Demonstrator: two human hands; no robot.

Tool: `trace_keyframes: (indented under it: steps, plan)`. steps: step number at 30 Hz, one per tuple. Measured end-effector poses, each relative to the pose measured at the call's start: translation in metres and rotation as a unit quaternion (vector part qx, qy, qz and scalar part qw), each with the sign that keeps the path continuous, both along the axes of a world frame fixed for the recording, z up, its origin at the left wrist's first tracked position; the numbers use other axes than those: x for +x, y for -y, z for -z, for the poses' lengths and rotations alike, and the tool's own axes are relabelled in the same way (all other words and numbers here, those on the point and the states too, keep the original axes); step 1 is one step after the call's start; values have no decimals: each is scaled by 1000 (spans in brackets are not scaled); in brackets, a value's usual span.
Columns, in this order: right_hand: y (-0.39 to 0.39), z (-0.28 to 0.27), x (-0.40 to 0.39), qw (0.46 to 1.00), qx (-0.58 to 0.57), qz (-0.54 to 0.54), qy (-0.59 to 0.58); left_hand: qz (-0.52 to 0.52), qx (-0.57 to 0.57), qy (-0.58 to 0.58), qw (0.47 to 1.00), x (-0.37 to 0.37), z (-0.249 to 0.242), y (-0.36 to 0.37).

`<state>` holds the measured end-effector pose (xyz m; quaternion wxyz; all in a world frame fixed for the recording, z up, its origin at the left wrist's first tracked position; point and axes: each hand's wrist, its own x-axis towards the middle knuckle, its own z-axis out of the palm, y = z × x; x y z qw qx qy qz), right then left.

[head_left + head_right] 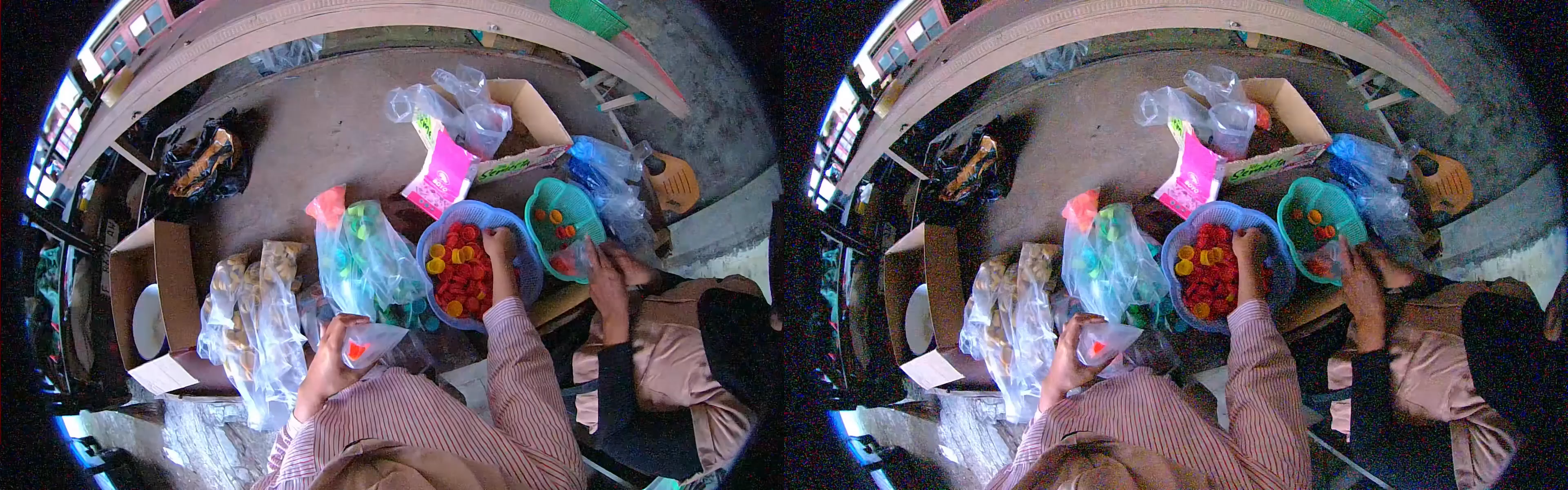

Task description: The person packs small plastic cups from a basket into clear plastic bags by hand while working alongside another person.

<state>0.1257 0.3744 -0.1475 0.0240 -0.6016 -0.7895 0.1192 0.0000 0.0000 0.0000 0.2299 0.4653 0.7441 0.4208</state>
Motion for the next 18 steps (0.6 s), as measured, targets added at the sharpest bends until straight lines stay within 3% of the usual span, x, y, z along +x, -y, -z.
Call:
trace_keyframes:
  steps: [3, 4, 5, 6, 7, 9, 11, 13, 14, 15, 17, 18]
  plan:
    - [-10, 8, 3, 991, 81, 35, -100, 2, 17, -34, 999, -3, 4, -6]
    - [-1, -7, 6, 951, -69, 59, -296, -1, 21, -31, 999, -4, 4, -6]
    - [10, -22, 11, 851, -216, 80, -472, -3, 23, -27, 999, -3, 4, -5]
    - [33, -51, 13, 754, -311, 92, -571, -4, 21, -25, 999, -2, 5, -3]
    - [46, -60, 16, 755, -312, 93, -570, 10, 17, -10, 1000, -3, 6, -3]
    - [67, -72, 22, 546, -465, 30, -697, 24, 14, 6, 1000, -2, 5, -3]
    - [112, -108, 15, 594, -402, -10, -696, 26, 13, -5, 1000, 0, 3, -3]
    - [153, -119, 18, 730, -280, -91, -616, 29, 12, -7, 999, 1, 2, -2]
    - [173, -146, 13, 768, -209, -237, -556, 31, 11, -7, 999, 1, 3, -2]
    - [193, -172, 6, 783, -133, -375, -479, 34, 11, -6, 999, 2, 4, -1]
    - [221, -186, -9, 764, -72, -487, -418, 19, 19, -24, 999, 3, 5, 0]
    - [233, -184, -16, 782, -50, -501, -367, 21, 20, -24, 999, 4, 5, 1]
